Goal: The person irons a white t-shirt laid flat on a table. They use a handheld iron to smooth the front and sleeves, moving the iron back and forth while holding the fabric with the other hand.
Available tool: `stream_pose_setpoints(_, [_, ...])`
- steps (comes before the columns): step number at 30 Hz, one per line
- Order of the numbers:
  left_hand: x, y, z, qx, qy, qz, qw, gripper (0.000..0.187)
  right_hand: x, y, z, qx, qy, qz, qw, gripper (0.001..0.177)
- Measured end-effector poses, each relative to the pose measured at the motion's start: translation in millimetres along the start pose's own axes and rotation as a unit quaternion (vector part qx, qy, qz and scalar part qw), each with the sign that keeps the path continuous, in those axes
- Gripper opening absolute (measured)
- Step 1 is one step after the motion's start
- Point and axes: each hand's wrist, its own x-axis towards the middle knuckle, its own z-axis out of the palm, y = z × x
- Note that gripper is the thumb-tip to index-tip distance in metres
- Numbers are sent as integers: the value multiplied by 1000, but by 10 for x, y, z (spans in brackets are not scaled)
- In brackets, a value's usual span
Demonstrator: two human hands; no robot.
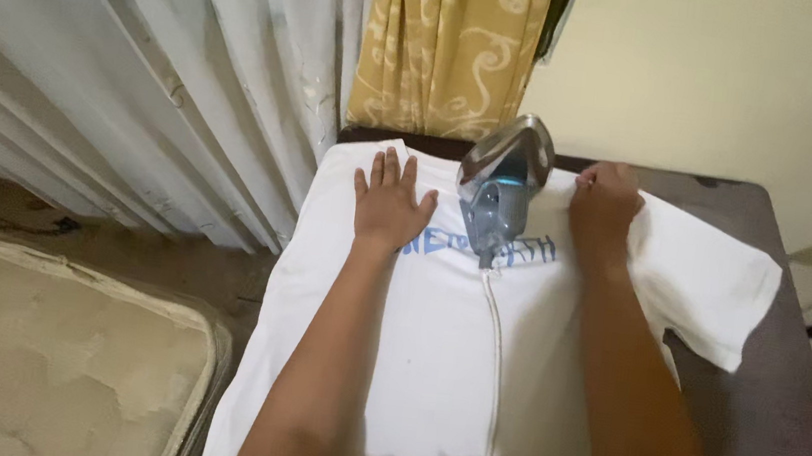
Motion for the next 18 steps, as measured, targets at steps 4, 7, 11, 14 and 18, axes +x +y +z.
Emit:
stream_pose_setpoints(4, [-77, 11, 56, -22, 40, 12, 999, 72, -79, -43, -124, -29, -45, -58, 997, 29])
stream_pose_setpoints(7, [-289, 78, 47, -45, 55, 7, 997, 69, -235, -88, -191, -57, -52, -80, 994, 49])
stream_pose_setpoints(11, [-694, 136, -63, -92, 52, -2, 994, 68, -555, -149, -281, -41, -29, -88, 995, 56])
stream_pose_setpoints(14, [-1004, 94, -182, -83, 49, -2, 995, 66, -829, -224, -390, 18, -99, -18, 995, 55])
stream_pose_setpoints(18, [-1322, -32, -288, -58, 49, 12, 997, 63, -1108, -331, -588, -33, -91, -106, 990, 57])
